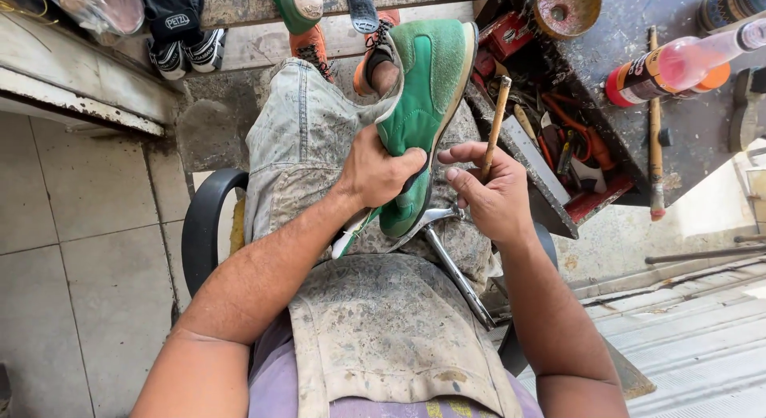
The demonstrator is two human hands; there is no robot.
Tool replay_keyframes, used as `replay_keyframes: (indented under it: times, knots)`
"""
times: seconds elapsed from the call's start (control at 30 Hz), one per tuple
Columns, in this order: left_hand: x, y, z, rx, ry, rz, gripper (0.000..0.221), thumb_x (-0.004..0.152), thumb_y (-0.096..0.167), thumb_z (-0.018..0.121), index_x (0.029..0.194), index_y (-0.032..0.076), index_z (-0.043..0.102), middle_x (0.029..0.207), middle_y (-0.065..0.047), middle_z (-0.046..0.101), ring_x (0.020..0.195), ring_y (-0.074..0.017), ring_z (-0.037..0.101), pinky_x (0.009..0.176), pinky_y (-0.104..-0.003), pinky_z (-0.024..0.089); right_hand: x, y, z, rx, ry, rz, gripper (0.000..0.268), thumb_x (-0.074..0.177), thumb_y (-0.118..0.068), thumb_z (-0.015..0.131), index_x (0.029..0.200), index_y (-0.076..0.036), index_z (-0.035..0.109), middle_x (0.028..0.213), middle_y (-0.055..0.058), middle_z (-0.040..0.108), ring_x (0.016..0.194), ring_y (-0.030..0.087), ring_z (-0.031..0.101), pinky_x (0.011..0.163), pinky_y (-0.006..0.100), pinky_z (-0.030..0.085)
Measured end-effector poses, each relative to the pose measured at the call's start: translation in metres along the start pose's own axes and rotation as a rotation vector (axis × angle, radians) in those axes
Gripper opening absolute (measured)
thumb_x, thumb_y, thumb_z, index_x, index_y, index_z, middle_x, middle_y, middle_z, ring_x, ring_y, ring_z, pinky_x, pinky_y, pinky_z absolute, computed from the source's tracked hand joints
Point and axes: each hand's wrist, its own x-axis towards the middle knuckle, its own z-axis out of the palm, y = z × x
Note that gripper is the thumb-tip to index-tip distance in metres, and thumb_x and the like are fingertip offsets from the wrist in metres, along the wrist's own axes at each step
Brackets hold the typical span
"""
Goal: Repairing a green shoe by applying adhesive with a brush and hammering the sole to secure it
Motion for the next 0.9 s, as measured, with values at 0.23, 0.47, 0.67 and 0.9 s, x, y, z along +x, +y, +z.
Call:
replay_keyframes:
  times: [0.23,0.47,0.67,0.9]
  knots:
    - [-0.01,-0.001,0.0,-0.047,-0.084,-0.012,0.018,0.068,0.024,0.073,0.08,0.011,0.073,0.071,-0.014,0.072,0.081,-0.0286,0.076,0.072,-0.047,0.058,0.003,-0.005,0.009,-0.013,0.054,-0.041,0.029,0.093,-0.001,0.075,0.119,0.004,0.062,0.102,0.017,0.072,0.049,0.009,0.06,0.045,0.019,0.051]
    - [-0.037,0.046,-0.017,-0.006,-0.146,0.166,0.06,0.066,0.046,0.09,0.099,0.004,0.063,0.095,-0.027,0.072,0.105,-0.0463,0.07,0.09,-0.055,0.055,0.005,0.033,-0.001,-0.067,0.092,-0.068,0.022,0.089,-0.001,0.082,0.106,0.002,0.069,0.09,0.013,0.071,0.046,0.008,0.059,0.042,0.018,0.049]
    - [-0.024,0.036,-0.016,0.136,-0.078,0.203,0.047,0.073,0.033,0.081,0.113,0.016,0.062,0.086,-0.018,0.072,0.09,-0.0393,0.074,0.073,-0.048,0.057,0.007,0.031,-0.004,-0.123,0.071,-0.025,0.012,0.093,-0.006,0.078,0.102,0.0,0.072,0.083,0.011,0.07,0.045,0.01,0.058,0.041,0.02,0.049]
    - [-0.022,0.03,-0.01,0.262,-0.07,0.248,0.035,0.075,0.026,0.071,0.105,0.009,0.064,0.079,-0.023,0.071,0.079,-0.0431,0.074,0.065,-0.052,0.056,0.015,0.023,0.012,-0.196,0.063,-0.085,0.03,0.088,-0.009,0.087,0.11,-0.003,0.068,0.086,0.009,0.073,0.05,0.001,0.044,0.043,0.014,0.037]
